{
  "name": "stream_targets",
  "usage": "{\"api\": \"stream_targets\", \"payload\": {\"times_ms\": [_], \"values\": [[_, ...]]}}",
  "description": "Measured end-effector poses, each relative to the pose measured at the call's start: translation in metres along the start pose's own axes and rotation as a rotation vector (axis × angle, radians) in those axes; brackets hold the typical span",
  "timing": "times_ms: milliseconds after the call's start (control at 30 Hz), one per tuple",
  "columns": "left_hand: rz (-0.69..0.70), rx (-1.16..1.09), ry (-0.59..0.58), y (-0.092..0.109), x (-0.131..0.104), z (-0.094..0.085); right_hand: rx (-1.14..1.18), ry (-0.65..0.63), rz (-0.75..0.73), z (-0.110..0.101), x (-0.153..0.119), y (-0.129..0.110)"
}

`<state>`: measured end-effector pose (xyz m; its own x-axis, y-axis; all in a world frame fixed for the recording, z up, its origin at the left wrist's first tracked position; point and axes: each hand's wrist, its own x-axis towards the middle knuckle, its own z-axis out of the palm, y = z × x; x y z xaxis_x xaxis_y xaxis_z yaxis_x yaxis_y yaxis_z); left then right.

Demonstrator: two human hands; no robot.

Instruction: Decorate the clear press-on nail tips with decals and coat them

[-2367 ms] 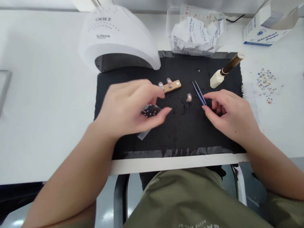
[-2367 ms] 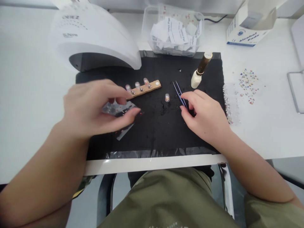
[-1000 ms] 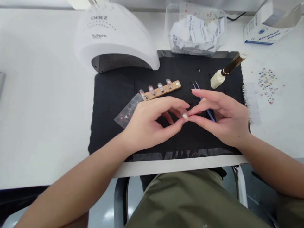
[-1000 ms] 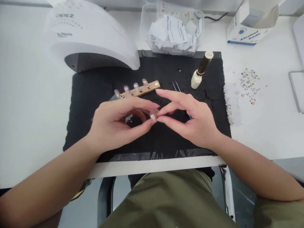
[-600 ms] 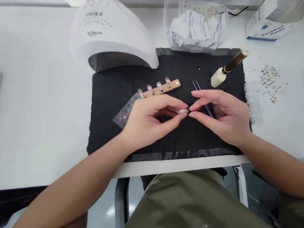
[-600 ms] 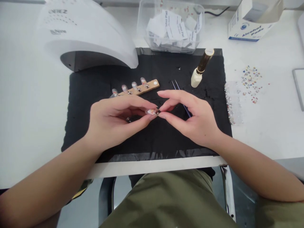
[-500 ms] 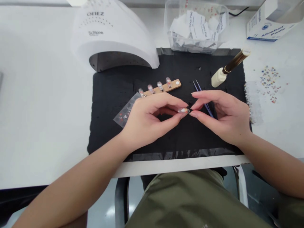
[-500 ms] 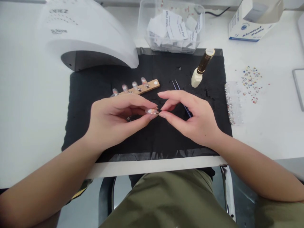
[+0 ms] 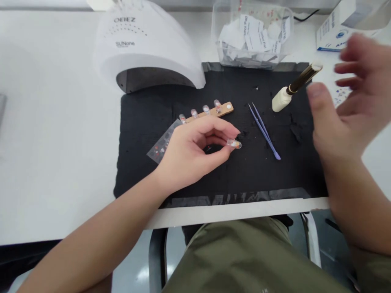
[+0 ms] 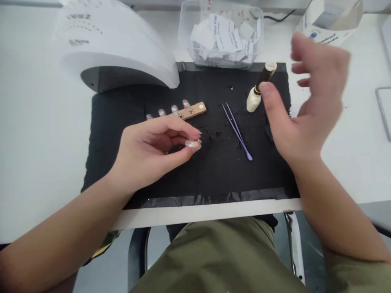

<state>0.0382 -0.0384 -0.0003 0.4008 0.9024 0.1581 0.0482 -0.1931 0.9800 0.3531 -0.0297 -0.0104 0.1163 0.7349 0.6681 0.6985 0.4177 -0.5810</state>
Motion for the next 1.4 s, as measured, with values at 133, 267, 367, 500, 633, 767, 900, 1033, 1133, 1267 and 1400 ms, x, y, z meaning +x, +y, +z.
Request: {"api": "stream_targets", "payload": {"times_ms": [133, 267, 367, 500, 633, 767, 900, 1033, 1133, 1267, 1400], "values": [[0.005, 0.005, 0.001, -0.001, -0.001, 0.001, -0.058, -0.076, -0.011, 0.011, 0.005, 0.003], [0.010, 0.052, 0.029, 0.002, -0.001, 0.001, -0.022, -0.030, -0.027, 0.015, 0.008, -0.003], [0.000, 0.067, 0.046, 0.004, -0.002, 0.001, 0.018, 0.004, -0.036, 0.015, 0.009, -0.003], [0.035, 0.066, 0.039, 0.003, -0.002, -0.001, 0.125, 0.051, 0.008, 0.019, 0.008, 0.000], [0.041, 0.086, 0.013, 0.003, -0.002, -0.002, 0.171, 0.001, 0.010, 0.020, 0.006, -0.004], [0.050, 0.108, -0.016, 0.002, -0.003, -0.004, 0.240, 0.003, 0.010, 0.018, 0.007, -0.011], [0.136, 0.123, -0.022, -0.001, -0.002, -0.004, 0.421, 0.007, 0.055, 0.016, 0.005, -0.029], [0.190, 0.089, 0.020, -0.005, -0.001, -0.002, 0.553, -0.085, 0.113, 0.016, -0.004, -0.053], [0.133, 0.020, 0.008, -0.005, 0.000, 0.000, 0.565, -0.179, 0.147, 0.017, -0.013, -0.067], [0.070, -0.053, -0.084, -0.004, 0.002, 0.002, 0.548, -0.241, 0.181, 0.020, -0.022, -0.073], [0.027, -0.114, -0.164, -0.002, 0.001, 0.005, 0.581, -0.286, 0.221, 0.020, -0.023, -0.074]]}}
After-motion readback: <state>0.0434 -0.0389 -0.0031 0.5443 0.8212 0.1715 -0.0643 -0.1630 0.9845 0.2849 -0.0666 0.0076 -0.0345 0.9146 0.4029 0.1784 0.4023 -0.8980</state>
